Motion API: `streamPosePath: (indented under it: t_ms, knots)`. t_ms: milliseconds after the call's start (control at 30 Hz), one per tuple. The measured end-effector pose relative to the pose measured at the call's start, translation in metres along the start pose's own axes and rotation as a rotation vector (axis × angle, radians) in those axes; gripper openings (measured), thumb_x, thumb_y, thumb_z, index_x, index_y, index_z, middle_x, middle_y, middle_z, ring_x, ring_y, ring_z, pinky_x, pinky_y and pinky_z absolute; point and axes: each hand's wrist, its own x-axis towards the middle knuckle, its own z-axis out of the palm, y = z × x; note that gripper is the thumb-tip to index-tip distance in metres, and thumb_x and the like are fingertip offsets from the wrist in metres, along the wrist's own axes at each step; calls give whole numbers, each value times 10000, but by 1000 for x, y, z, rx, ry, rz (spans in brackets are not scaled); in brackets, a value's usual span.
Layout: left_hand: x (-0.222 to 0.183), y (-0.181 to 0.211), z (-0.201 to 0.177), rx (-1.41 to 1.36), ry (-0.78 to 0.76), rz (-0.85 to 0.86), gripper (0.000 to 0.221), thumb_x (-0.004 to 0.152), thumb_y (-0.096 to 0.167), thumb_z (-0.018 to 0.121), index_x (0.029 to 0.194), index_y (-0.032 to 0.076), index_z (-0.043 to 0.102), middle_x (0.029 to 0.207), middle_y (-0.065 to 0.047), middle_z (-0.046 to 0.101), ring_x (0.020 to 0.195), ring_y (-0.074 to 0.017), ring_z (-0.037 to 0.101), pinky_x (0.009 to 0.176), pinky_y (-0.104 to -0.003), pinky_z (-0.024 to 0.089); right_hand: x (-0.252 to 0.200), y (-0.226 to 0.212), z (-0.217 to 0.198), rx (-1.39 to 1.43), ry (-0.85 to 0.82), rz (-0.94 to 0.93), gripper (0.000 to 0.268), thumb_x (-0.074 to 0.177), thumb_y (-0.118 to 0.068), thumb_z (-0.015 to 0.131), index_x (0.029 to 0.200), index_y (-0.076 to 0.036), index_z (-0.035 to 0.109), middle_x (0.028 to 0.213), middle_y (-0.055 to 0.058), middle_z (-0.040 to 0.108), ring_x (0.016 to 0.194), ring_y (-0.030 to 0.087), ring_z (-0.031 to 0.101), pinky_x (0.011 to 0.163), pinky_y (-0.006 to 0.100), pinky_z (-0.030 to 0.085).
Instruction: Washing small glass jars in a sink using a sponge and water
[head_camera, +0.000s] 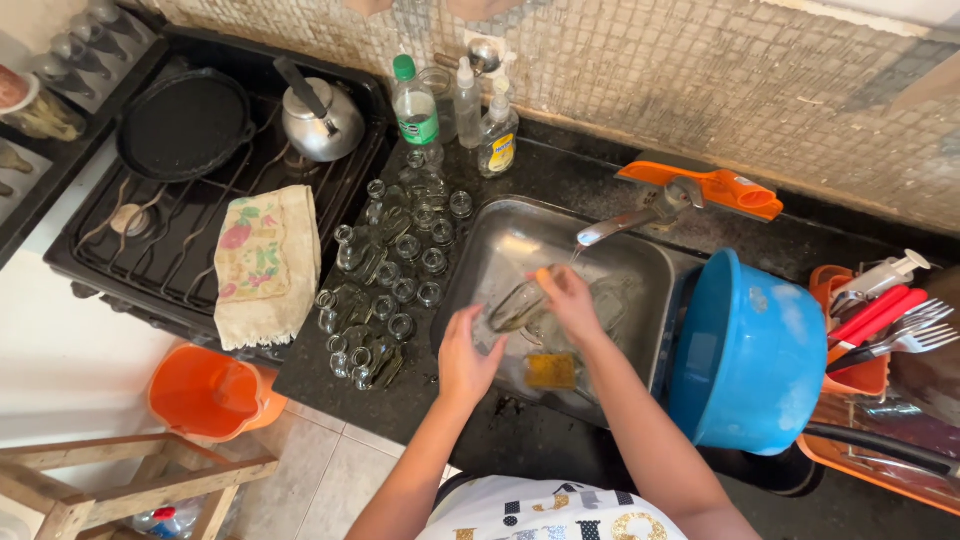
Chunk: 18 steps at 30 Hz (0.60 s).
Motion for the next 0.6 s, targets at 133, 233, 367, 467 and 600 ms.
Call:
streamPosePath:
  t_ms: [133,233,367,467,600]
  knots:
    - [-16,-18,5,-42,-141,-60,390,780,133,821,1144,73,696,1179,-127,692,1092,-369,698,915,-457,583,57,36,-46,-799,68,-672,210,913,-255,818,1006,-103,708,908,76,733,945,243,686,912,391,517]
    - [-18,-23,9,-55,-157,-37,268,789,117,800,1047,103,728,1146,-62,705,1044,-326,718,868,-392,598,65,29,-54,-885,156,-727,259,906,-246,820,1055,-68,703,985,152,739,1036,346,690,967,464,518]
    - [-16,-22,11,-81,-145,-26,221,791,91,783,1005,106,729,1130,-47,704,1026,-297,723,836,-333,617,53,18,-44,-893,180,-660,370,905,-300,833,1138,-37,715,1104,197,734,1152,379,664,1049,501,490]
    - [-13,-17,11,-110,-139,-40,191,796,69,761,983,85,726,1138,-69,703,992,-304,730,820,-317,630,59,18,-48,-863,159,-635,310,935,-282,814,1147,-71,731,1111,155,737,1168,348,660,1068,493,478]
    - [-15,-21,14,-114,-136,-52,169,804,79,762,969,97,731,1133,-51,705,983,-279,735,809,-299,633,47,12,-43,-856,153,-663,278,918,-242,820,1130,-81,738,1063,168,745,1126,378,670,1036,501,484]
